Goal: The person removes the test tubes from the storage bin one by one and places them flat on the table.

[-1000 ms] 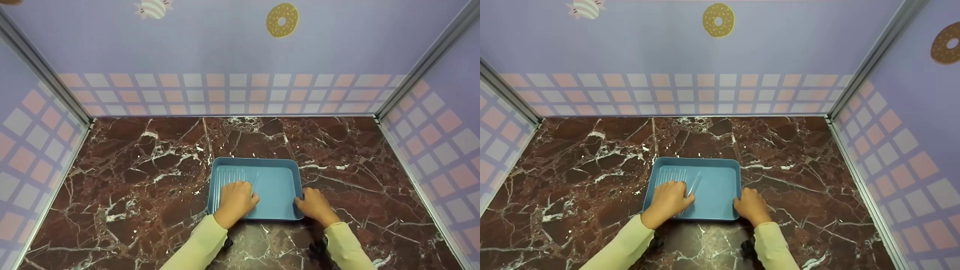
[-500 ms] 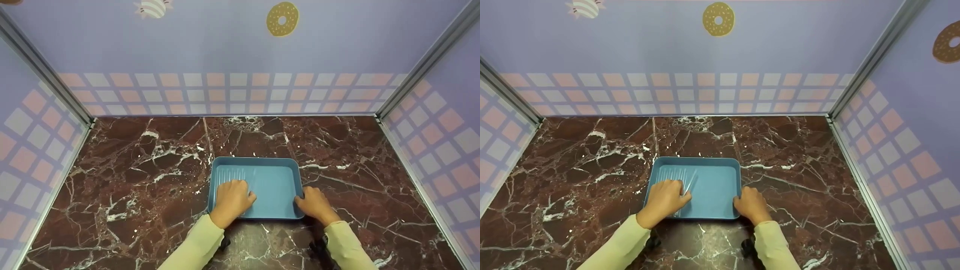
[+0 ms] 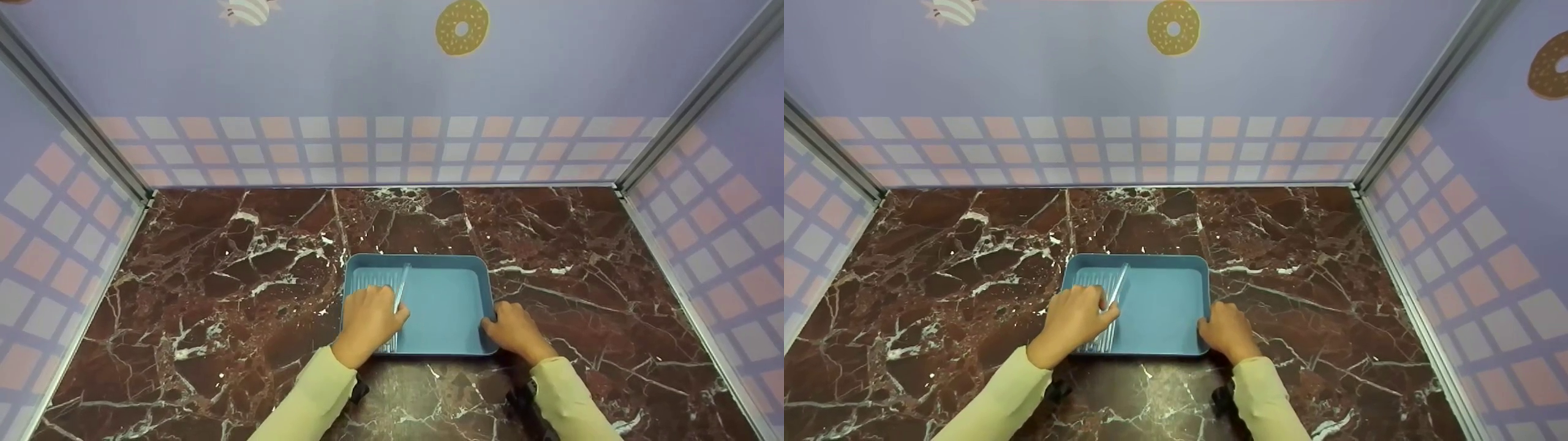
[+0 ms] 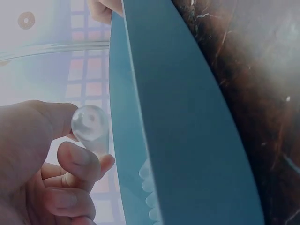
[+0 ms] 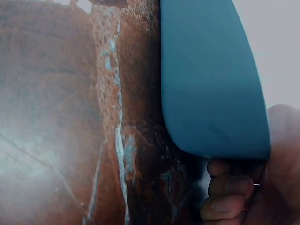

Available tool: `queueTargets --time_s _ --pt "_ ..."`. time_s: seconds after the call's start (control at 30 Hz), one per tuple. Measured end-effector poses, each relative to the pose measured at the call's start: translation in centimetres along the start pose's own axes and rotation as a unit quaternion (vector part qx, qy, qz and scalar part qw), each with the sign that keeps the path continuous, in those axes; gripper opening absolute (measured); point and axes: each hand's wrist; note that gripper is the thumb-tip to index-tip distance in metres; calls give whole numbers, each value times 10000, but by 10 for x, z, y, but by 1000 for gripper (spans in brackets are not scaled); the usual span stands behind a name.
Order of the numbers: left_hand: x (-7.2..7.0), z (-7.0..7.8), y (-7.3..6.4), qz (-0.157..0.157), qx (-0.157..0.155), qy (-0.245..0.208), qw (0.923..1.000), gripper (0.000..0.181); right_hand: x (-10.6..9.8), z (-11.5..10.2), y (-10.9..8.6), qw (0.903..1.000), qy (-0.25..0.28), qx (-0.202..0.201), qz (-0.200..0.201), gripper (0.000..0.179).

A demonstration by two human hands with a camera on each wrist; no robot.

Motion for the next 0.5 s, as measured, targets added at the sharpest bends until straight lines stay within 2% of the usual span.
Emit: queueTargets --time_s 0.13,0.5 --pt "-4 -2 1 -55 -68 12 10000 48 -1 0 -1 10000 -15 -41 -2 23" --pt "-11 -11 0 124 -241 77 9996 43 0 -1 -3 10000 -77 -48 -40 22"
Point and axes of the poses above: each hand's wrist, its own y-axis towards the middle knuckle, its own x-axis out of the palm, z = x × y, and after that the axes turned 5 degrees about -z, right-handed
